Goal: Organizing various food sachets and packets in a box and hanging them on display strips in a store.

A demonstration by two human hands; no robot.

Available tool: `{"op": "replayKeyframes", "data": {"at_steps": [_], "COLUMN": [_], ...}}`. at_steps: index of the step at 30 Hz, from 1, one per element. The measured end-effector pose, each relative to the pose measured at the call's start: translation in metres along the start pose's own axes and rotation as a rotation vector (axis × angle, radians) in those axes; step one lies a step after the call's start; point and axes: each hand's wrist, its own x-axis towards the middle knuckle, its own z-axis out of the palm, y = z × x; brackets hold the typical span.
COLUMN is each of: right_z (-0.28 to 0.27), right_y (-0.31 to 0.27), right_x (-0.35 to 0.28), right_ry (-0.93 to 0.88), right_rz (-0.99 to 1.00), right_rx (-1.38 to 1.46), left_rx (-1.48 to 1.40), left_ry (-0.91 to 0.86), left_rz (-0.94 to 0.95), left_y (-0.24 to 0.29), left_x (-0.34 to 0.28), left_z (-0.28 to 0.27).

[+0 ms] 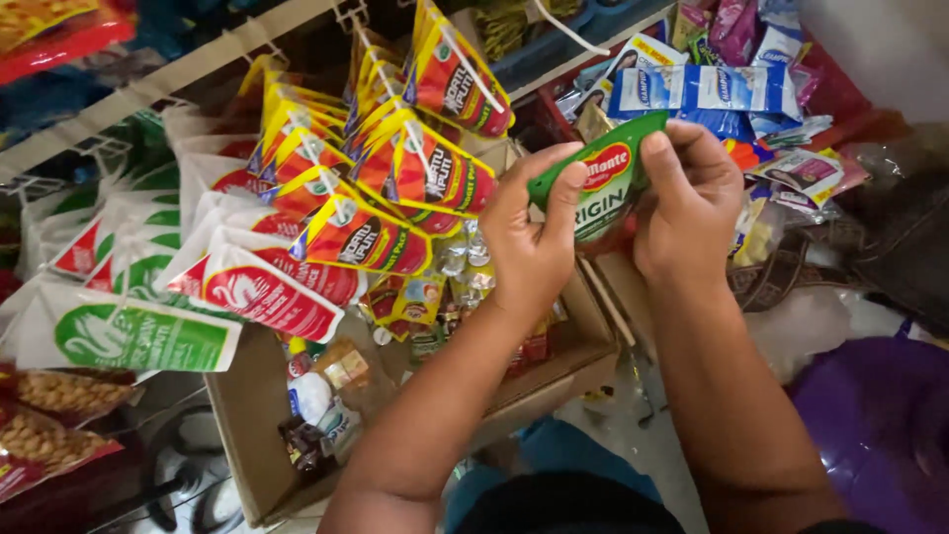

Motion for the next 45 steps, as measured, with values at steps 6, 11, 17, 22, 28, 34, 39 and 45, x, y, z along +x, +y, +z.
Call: {"op": "replayKeyframes", "data": {"at_steps": [6,11,17,22,28,34,39,45], "right_z": [-0.035,-0.056,0.005,-0.022,-0.031,-0.012,-0.011,-0.016], "right_y": [0.014,0.020,-0.038,-0.029,-0.017,-0.014,-0.001,0.013], "right_x": [0.032,0.049,0.056,0.074,0.088,0.095,0.100,0.101], "right_ry": [0.080,0.095,-0.217,-0.432,-0.447,-0.433,-0.394,-0.346], "right_rz": [-0.051,-0.074,-0.474,-0.491,-0.351,-0.514,-0.495,-0.531], "right_rx": [-0.039,-0.032,-0.799,-1.086,-1.015,-1.075,-1.140,-1.257], "left_rx": [0.161,-0.096,-0.091,-0.127,-0.132,-0.064,-0.118,-0.089], "left_ry": [-0.099,-0.005,-0.016,0.000,0.072,0.098,0.117,0.115], "left_rz": [-0.003,-0.344,-0.354,-0.258,-0.233,-0.126,-0.151,-0.081], "left_y": [-0.027,-0.072,-0.098,-0.090,-0.082,-0.080,-0.104,-0.108], "left_x": [0.020,0.025,0.024,0.028,0.035,0.048,0.051,0.053], "left_z": [0.016,0.038,0.053,0.056,0.061,0.060,0.065,0.064]}}
